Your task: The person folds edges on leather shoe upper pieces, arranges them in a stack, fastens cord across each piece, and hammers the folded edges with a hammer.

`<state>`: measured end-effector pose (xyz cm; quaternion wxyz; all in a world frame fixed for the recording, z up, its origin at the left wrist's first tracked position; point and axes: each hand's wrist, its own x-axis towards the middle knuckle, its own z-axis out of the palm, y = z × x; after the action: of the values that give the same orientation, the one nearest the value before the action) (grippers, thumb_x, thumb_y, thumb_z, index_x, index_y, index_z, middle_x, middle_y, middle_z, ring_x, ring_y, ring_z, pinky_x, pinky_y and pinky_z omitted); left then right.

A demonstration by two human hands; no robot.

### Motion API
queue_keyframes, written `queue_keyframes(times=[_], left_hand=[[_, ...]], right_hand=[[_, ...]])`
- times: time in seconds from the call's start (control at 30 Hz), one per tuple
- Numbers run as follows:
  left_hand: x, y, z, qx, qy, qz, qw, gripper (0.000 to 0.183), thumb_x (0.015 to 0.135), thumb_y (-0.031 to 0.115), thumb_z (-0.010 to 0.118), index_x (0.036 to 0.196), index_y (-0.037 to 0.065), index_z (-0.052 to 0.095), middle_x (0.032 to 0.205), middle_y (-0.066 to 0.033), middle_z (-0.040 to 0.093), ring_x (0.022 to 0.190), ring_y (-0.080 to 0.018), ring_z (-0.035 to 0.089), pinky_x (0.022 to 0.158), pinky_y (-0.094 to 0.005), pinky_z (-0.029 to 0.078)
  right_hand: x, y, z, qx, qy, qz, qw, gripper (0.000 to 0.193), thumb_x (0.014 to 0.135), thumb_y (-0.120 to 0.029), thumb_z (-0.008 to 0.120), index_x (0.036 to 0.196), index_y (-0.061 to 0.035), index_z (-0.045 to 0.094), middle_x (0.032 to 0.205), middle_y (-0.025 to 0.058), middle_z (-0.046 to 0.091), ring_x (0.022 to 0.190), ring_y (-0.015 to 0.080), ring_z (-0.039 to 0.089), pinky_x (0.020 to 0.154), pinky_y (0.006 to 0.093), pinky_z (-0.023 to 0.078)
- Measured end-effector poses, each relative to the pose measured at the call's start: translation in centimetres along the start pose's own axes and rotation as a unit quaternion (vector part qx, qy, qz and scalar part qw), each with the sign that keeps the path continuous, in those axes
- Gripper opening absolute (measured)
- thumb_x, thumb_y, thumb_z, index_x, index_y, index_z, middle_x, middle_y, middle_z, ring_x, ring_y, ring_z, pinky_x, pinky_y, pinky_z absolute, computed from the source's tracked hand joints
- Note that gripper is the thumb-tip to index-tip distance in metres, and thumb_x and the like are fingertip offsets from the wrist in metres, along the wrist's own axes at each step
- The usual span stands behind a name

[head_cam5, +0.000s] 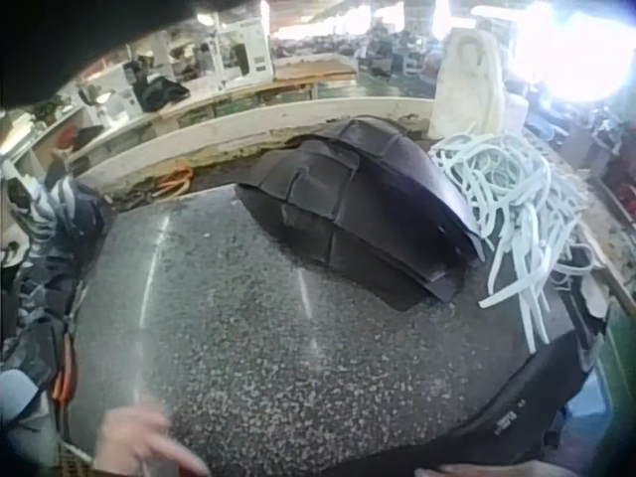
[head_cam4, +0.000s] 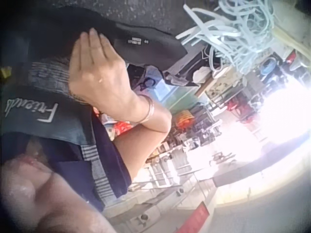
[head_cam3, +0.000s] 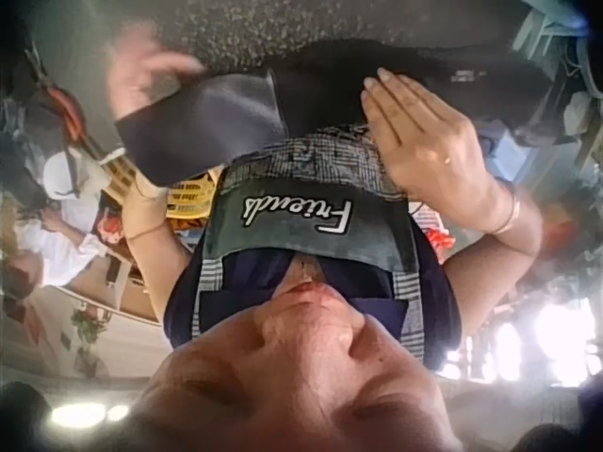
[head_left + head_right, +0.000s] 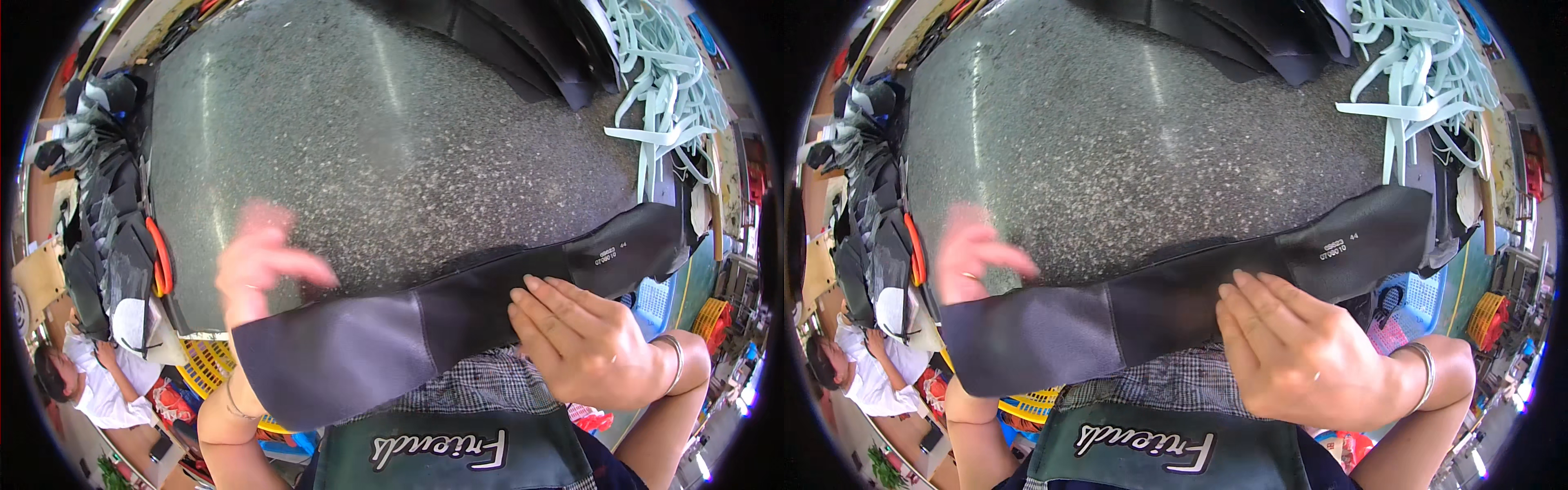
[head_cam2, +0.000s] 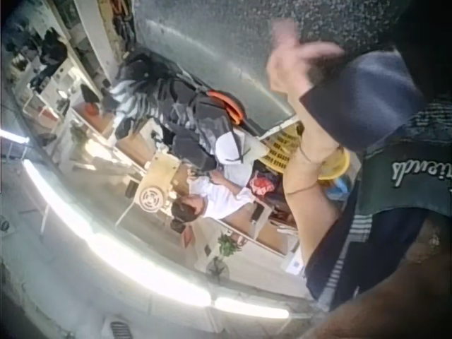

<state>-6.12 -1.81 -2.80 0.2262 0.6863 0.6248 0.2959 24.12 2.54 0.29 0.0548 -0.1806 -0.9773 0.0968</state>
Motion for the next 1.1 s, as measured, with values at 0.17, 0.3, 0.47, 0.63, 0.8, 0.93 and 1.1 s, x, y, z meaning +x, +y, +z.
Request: queue_keyframes(times=[0.17,0.3,0.47,0.63,0.8,0.93,1.1], left_hand=[[0.5,0.4,-0.5,0.025,-0.068,0.062,0.995,0.034,0.058,0.022,0.071,0.091,0.015,0.077,0.081,0.005,0.058,0.095,-0.0209,0.049,0.09,-0.036,0.031],[0.9,-0.4,-0.7,0.06,-0.048,0.064,0.995,0.04,0.057,0.021,0.069,0.096,0.02,0.077,0.082,0.0071,0.059,0.094,-0.021,0.047,0.089,-0.0356,0.031],[1.3,-1.8,-2.0,0.102,-0.072,0.098,0.987,0.038,0.058,0.021,0.068,0.095,0.021,0.077,0.087,0.0088,0.063,0.095,-0.0217,0.046,0.089,-0.0369,0.029],[2.3,-1.9,-2.5,0.176,-0.108,0.161,0.965,0.039,0.059,0.023,0.067,0.097,0.03,0.075,0.083,0.011,0.058,0.1,-0.0199,0.044,0.087,-0.0409,0.025],[3.2,-1.7,-4.0,0.28,-0.166,0.191,0.926,0.047,0.067,0.007,0.065,0.095,0.044,0.074,0.103,0.0061,0.053,0.111,-0.024,0.041,0.1,-0.0474,0.025],[3.1,-0.7,-4.8,0.317,-0.187,0.119,0.922,0.055,0.067,-0.005,0.06,0.094,0.041,0.075,0.115,0.0031,0.053,0.117,-0.0273,0.038,0.103,-0.0508,0.023],[1.6,0.7,-5.7,0.316,-0.218,0.087,0.919,0.037,0.067,0.027,0.076,0.103,0.037,0.073,0.126,-0.0042,0.052,0.126,-0.0344,0.033,0.106,-0.0525,0.02]], right_hand=[[4.0,-1.7,1.1,0.169,0.124,0.023,0.977,0.052,0.085,-0.026,0.063,0.116,0.0143,0.055,0.116,0.0266,0.06,0.107,0.0369,0.062,0.096,0.043,0.051],[5.7,-2.6,3.7,0.192,0.103,0.017,0.976,0.048,0.087,-0.02,0.059,0.12,0.0152,0.051,0.121,0.0273,0.058,0.115,0.0361,0.058,0.1,0.0427,0.048],[5.6,-2.4,4.0,0.131,0.012,-0.007,0.991,0.045,0.084,-0.011,0.054,0.122,0.0136,0.052,0.128,0.0248,0.055,0.123,0.0342,0.053,0.104,0.0421,0.045],[5.9,-2.4,3.7,0.029,-0.067,-0.044,0.996,0.046,0.085,-0.02,0.055,0.124,0.0048,0.055,0.133,0.0153,0.054,0.128,0.0299,0.047,0.107,0.0388,0.04],[5.8,-3.3,4.3,0.006,-0.06,0.019,0.998,0.046,0.084,-0.015,0.051,0.128,-0.0105,0.058,0.142,0.0026,0.048,0.128,0.0224,0.039,0.102,0.03,0.039],[7.4,-4.2,5.0,-0.015,-0.023,0.051,0.998,0.047,0.082,-0.016,0.052,0.128,-0.0123,0.059,0.142,0.0008,0.047,0.121,0.0232,0.04,0.095,0.0305,0.042],[5.2,-3.2,2.5,0.003,-0.051,0.027,0.998,0.047,0.076,-0.014,0.056,0.12,0.0004,0.062,0.138,0.0099,0.052,0.111,0.0272,0.049,0.097,0.0388,0.044]])
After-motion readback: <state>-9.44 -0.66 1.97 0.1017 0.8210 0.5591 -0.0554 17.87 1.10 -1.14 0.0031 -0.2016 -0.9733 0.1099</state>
